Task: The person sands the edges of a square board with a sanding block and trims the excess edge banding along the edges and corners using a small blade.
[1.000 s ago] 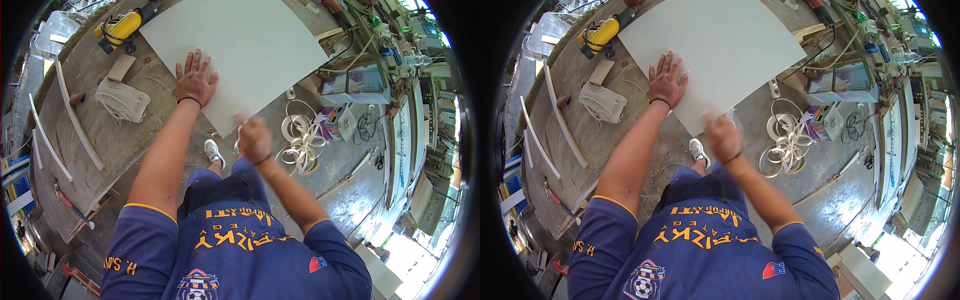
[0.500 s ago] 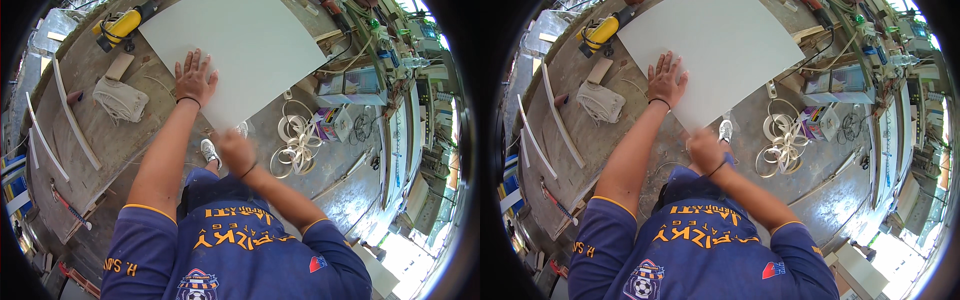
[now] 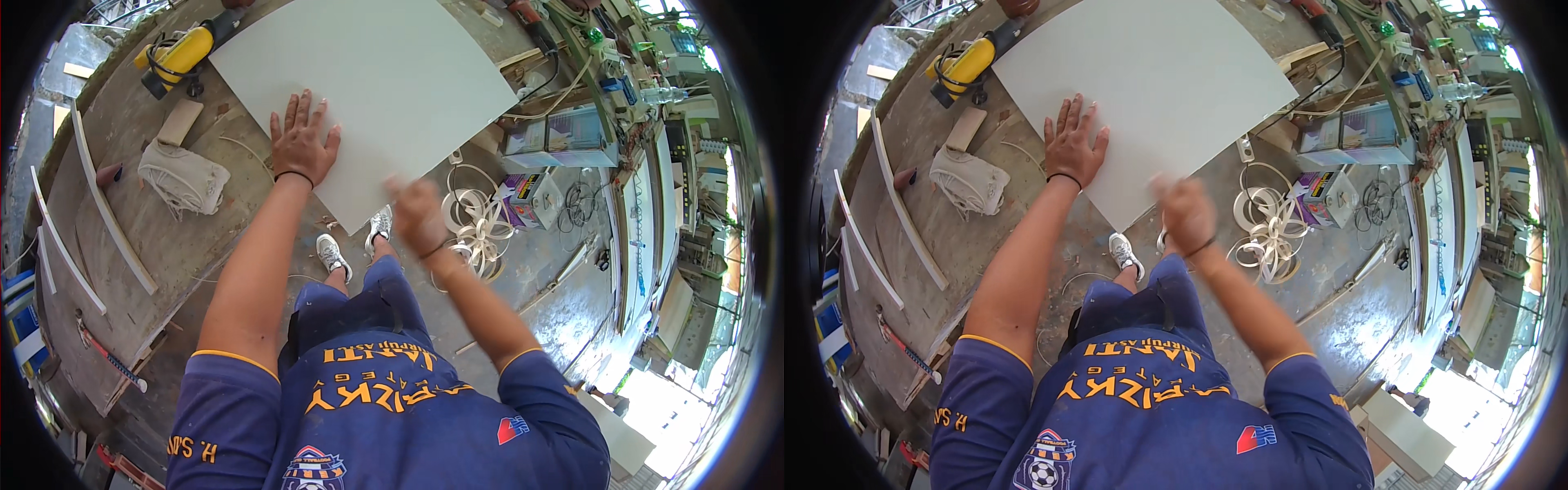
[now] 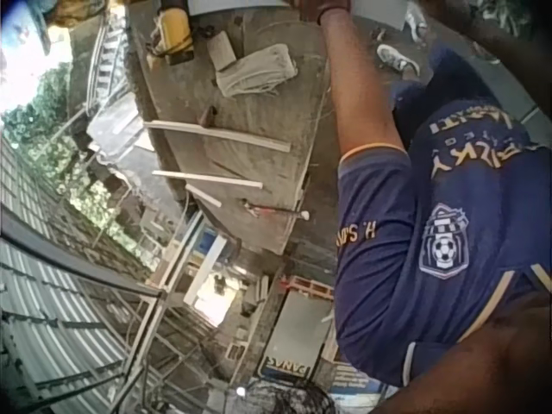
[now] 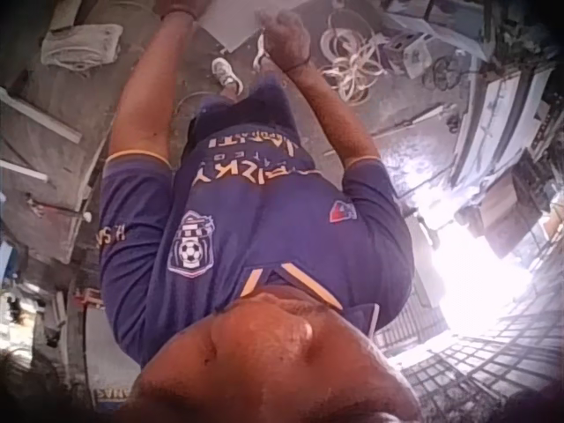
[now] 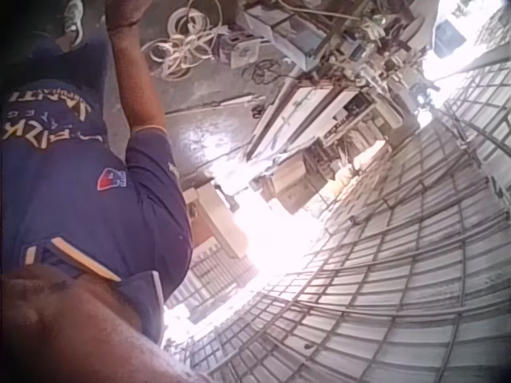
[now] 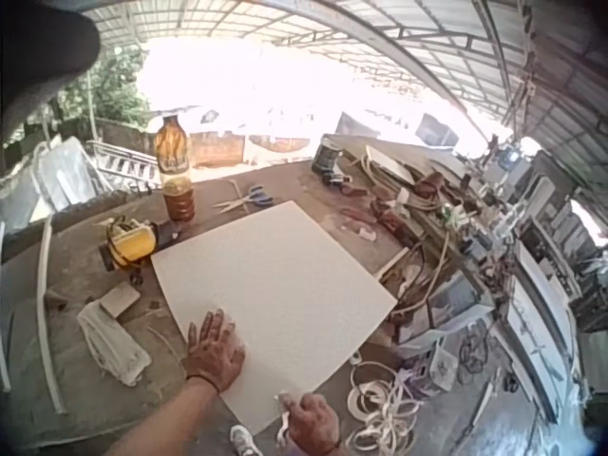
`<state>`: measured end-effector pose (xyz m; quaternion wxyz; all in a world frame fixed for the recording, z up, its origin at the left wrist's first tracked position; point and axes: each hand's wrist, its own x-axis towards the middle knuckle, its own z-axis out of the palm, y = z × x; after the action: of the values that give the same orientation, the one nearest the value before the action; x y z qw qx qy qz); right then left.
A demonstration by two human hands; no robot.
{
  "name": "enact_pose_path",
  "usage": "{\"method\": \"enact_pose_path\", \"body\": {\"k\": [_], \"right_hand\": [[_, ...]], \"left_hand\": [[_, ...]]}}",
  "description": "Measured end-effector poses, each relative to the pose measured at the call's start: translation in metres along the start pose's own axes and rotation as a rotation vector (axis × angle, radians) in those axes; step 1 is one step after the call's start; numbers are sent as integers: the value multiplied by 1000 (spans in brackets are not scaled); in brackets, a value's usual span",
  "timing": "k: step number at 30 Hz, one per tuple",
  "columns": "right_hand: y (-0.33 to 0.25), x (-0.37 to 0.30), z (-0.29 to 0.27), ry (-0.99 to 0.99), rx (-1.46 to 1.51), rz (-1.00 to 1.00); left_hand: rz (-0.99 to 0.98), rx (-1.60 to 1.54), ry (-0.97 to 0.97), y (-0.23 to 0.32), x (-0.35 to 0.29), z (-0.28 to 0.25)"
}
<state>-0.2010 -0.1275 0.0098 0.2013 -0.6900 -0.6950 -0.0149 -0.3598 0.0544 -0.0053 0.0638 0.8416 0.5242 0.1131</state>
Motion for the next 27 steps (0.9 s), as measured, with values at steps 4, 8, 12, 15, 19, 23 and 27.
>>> {"method": "enact_pose_path", "body": {"k": [4,8,12,15,19,23,27], "right_hand": [[-114,-36,14,-249,346,-204],[-57,-2,-20,-83,306,-44],[118,32,-21,200,126,402],[186,46,-31,209,-57,462],[169,35,-20,150,-102,241],[74,7,-13,129,100,49],[100,34,-33,17,114,104]], "left_hand": [[-4,2,-1,0,0,5],[-3,-14,1,-4,-2,4],[21,-4,23,0,1,4],[30,-9,13,0,1,7],[30,-20,10,-1,0,5],[14,-5,27,-5,0,2],[21,-4,26,-4,0,1]]}}
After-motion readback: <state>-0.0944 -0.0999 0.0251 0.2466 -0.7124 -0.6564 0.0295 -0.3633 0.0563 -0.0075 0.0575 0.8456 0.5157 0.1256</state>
